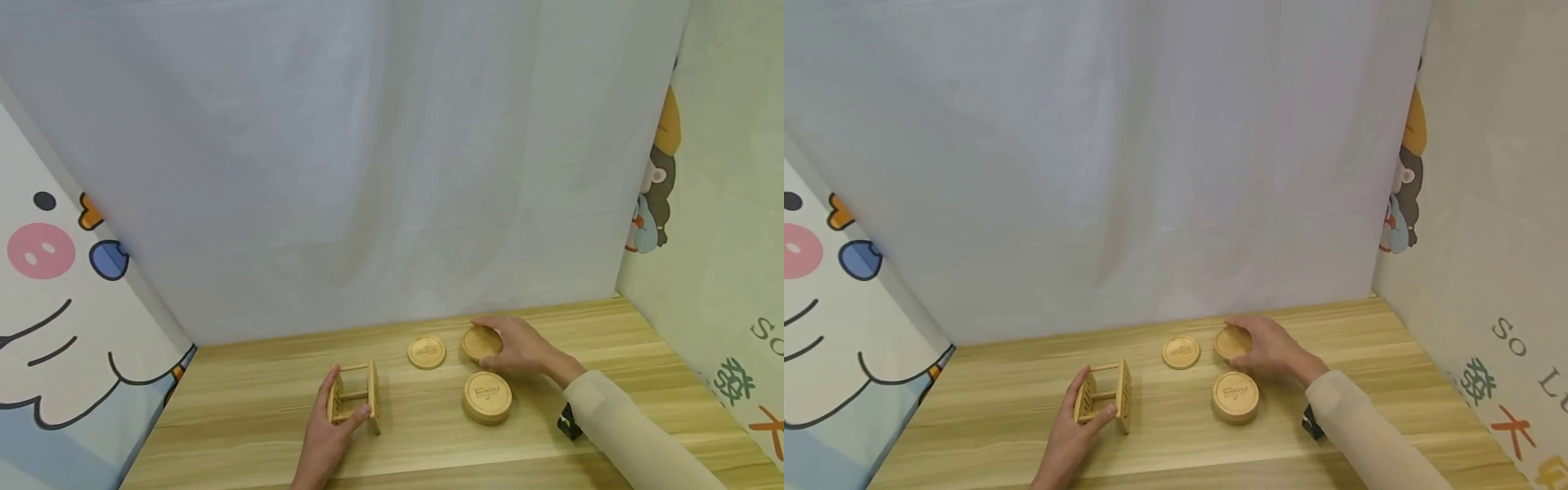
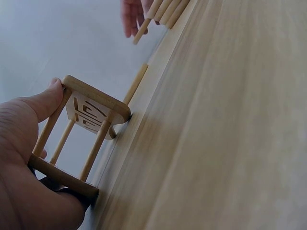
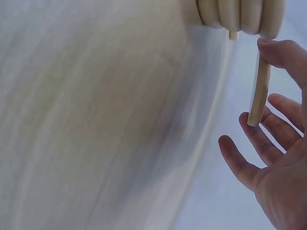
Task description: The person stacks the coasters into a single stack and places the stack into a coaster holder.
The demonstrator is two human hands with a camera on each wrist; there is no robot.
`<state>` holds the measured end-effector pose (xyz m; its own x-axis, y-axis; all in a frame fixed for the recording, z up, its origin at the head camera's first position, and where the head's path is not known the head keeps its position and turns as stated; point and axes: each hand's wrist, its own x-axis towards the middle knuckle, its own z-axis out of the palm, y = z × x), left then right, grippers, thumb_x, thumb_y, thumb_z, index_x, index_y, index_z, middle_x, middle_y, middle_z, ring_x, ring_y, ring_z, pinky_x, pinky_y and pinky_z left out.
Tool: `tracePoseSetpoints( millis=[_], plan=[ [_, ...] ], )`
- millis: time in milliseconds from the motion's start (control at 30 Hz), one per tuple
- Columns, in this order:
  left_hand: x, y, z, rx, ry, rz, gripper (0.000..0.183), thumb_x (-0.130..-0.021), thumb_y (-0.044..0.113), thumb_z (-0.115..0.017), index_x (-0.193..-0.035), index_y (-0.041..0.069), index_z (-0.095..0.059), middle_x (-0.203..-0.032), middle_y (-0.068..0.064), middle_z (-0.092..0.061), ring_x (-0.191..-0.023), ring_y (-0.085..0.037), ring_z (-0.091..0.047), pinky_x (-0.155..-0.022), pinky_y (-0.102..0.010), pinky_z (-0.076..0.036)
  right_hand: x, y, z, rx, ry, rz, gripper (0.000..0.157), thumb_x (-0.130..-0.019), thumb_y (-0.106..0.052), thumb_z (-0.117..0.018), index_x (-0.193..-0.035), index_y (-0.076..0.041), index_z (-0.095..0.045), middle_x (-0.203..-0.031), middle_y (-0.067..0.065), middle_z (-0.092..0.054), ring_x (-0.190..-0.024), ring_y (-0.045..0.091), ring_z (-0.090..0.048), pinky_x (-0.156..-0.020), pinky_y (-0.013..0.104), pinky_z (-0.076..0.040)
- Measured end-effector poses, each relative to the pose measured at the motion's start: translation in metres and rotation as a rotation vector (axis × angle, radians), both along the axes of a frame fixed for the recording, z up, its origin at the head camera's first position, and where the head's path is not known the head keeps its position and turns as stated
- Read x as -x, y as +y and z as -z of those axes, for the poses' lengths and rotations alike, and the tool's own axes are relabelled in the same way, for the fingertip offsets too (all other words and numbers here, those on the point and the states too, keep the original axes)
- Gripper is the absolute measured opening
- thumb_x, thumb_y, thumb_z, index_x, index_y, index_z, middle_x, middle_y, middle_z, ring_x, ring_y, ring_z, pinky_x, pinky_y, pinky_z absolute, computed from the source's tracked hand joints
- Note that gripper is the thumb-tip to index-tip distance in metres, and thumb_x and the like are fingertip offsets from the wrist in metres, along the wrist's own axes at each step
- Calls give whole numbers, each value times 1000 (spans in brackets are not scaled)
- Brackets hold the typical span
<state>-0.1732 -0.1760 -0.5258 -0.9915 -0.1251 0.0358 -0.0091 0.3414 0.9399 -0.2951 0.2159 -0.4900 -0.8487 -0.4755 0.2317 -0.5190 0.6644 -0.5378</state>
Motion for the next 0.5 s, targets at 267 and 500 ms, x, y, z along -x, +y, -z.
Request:
tracePoseSetpoints(
  millis=[267, 500],
  plan=[
    [0, 0, 0, 9, -6, 0, 102, -94, 34, -92, -176, 24, -31, -179, -27, -29, -160, -60, -29, -122, -81, -30, -4, 3, -7, 21, 24, -12, 78, -80, -19, -93, -148, 7, -65, -150, 28, -66, -141, 52, -60, -117, 66, -48],
    [-1, 0, 0, 4, -7, 1, 102, -95, 34, -92, -176, 24, -31, -179, -27, -28, -160, -59, -28, -122, -81, -30, -9, 4, -13, 55, 38, -9, 78, -80, -19, -94, -147, 7, -66, -148, 27, -67, -137, 51, -62, -114, 67, -50]
  ],
)
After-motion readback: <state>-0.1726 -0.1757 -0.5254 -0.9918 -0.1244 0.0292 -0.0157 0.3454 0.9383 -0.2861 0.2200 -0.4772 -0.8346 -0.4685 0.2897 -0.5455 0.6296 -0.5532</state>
